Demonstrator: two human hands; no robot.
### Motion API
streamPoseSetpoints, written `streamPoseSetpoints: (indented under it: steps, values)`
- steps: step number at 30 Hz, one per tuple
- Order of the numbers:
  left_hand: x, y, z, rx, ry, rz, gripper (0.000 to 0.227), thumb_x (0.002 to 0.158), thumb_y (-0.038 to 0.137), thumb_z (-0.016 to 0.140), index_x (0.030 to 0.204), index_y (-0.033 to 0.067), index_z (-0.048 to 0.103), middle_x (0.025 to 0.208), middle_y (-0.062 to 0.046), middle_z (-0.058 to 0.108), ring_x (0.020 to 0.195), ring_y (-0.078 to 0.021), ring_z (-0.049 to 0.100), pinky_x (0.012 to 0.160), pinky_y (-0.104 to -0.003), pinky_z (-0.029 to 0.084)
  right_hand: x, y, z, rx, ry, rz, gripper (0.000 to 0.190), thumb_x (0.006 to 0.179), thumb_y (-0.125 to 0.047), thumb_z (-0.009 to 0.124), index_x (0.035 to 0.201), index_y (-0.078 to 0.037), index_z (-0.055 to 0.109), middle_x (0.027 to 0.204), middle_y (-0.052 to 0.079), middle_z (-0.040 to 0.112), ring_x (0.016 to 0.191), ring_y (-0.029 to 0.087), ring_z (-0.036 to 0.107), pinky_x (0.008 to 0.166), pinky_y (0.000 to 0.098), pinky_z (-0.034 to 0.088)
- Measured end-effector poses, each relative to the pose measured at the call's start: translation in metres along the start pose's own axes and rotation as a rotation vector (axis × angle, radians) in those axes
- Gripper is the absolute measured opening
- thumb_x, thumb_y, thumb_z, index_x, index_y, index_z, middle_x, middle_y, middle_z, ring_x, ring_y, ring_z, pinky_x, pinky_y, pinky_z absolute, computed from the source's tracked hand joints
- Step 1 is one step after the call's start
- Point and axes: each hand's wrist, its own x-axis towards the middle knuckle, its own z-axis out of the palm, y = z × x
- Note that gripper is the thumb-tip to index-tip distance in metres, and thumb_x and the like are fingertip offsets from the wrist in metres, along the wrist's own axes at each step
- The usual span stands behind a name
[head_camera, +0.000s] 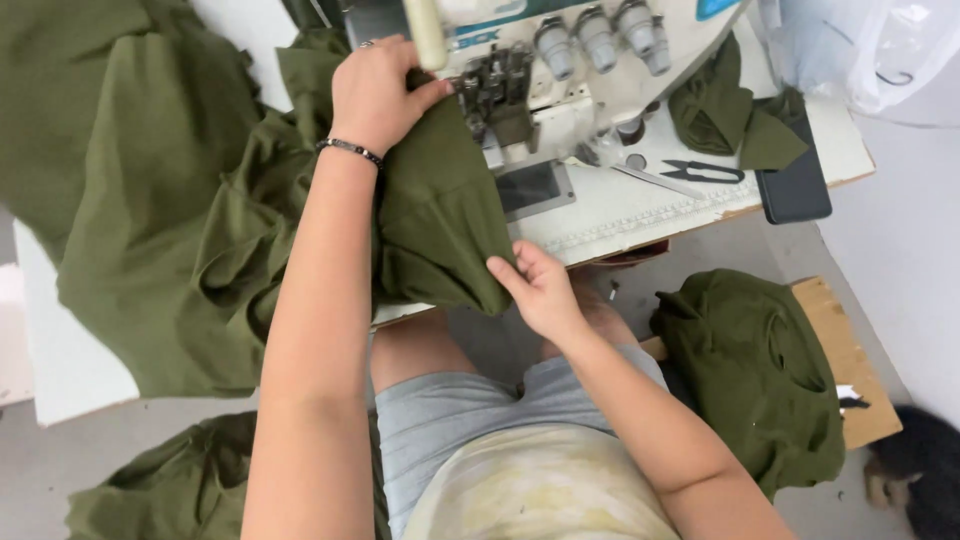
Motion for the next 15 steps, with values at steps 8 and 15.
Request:
streamPoseSetpoints:
  steps: [8, 15]
  values:
    - [0.020, -0.020, 0.030, 0.170, -0.044, -0.130, 0.047, 0.084, 0.058, 0.086, 0.089, 0.0129, 0.072, 0.084, -0.015, 0.074, 0.078, -0.0428, 0.071, 0.061, -0.053, 0.055, 0.024, -0.007, -0.044, -0.382, -0.141, -0.087, 0.021, 0.096, -0.024, 0.073, 0.091, -0.014, 0.056, 0.078, -0.006, 0.054, 0.070, 0.005, 0.049, 0.066, 0.0234, 0.043]
    - [0.006, -0.035, 0.040, 0.251, 0.008, -0.060, 0.050, 0.089, 0.052, 0.093, 0.081, 0.0150, 0.061, 0.076, -0.008, 0.067, 0.070, -0.0365, 0.068, 0.054, -0.046, 0.052, 0.091, -0.068, -0.232, -1.083, 0.689, -0.360, 0.035, 0.090, -0.002, 0.082, 0.118, -0.003, 0.062, 0.117, 0.012, 0.061, 0.103, 0.028, 0.056, 0.084, 0.0358, 0.052]
